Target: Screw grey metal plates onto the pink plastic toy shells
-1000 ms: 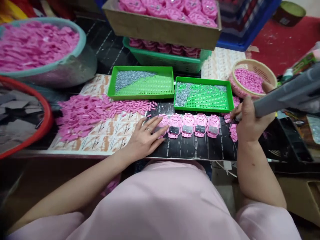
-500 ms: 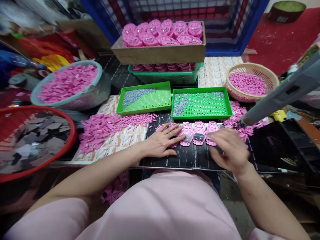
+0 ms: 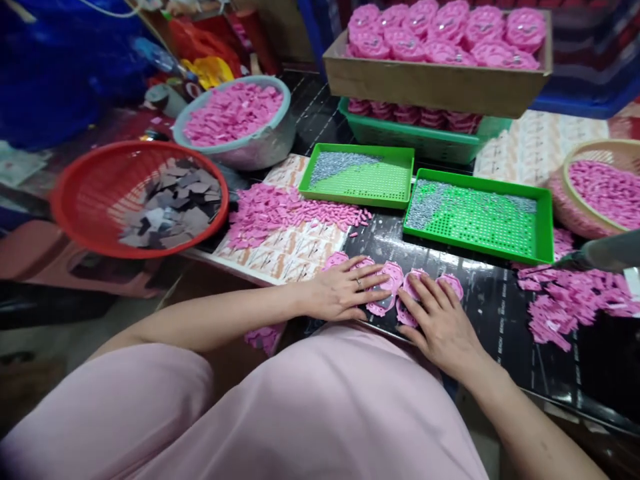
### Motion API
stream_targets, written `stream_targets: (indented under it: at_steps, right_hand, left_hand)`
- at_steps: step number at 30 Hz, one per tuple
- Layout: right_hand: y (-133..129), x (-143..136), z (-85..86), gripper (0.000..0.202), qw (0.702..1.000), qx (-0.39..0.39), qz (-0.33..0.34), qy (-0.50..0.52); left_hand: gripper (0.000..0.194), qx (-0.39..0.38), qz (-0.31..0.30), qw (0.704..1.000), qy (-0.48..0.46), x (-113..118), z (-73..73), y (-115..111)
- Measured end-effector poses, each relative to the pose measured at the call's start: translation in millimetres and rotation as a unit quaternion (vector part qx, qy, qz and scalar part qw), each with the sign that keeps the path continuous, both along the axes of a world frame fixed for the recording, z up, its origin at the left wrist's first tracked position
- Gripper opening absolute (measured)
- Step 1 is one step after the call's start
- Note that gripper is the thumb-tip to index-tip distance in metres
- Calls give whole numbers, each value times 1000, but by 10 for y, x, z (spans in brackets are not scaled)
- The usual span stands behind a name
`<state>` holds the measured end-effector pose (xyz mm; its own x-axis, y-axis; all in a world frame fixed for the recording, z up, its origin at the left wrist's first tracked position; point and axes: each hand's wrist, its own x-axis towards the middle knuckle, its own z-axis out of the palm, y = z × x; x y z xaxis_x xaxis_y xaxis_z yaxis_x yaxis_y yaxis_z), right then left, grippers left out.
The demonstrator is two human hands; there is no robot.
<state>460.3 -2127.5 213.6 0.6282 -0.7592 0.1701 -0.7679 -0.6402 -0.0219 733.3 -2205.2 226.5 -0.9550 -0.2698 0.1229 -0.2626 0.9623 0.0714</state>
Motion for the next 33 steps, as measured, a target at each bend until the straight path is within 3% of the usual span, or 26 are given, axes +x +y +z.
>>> stream_targets:
  at_steps: [5,11,13,16,20,23,27,33]
  right_hand:
    - [-106,220,176,53,998,16,40,-46]
    - [-760,417,556,28,986,-59,35,-153]
    - [-1027,575,538,21,987,-58,35,-146]
    - [-1330,785,399,30,995,5,9,-96]
    - [-1505,873,252,55,997,47,-57,-33]
    - [-1549,899,220,53,994,66,-59,-57]
    - [-1576,1026,203,37,991,81,-48,-95]
    - [-1530,1167,309,29,993,81,-30,-81]
  left_hand:
    - [54,13,29,999,6,255,39,85]
    - [54,19,47,997,53,261,14,111]
    - [51,11,57,996,74,280,16,105]
    - [44,-1,125,988,85,409,42,-3]
    - [43,6,253,965,68,705,64,-370]
    - [46,40,321,946,33,833,38,-638]
    - [51,75,311,948,3,775,5,-749]
    - [39,46,299,951,63,753,119,-567]
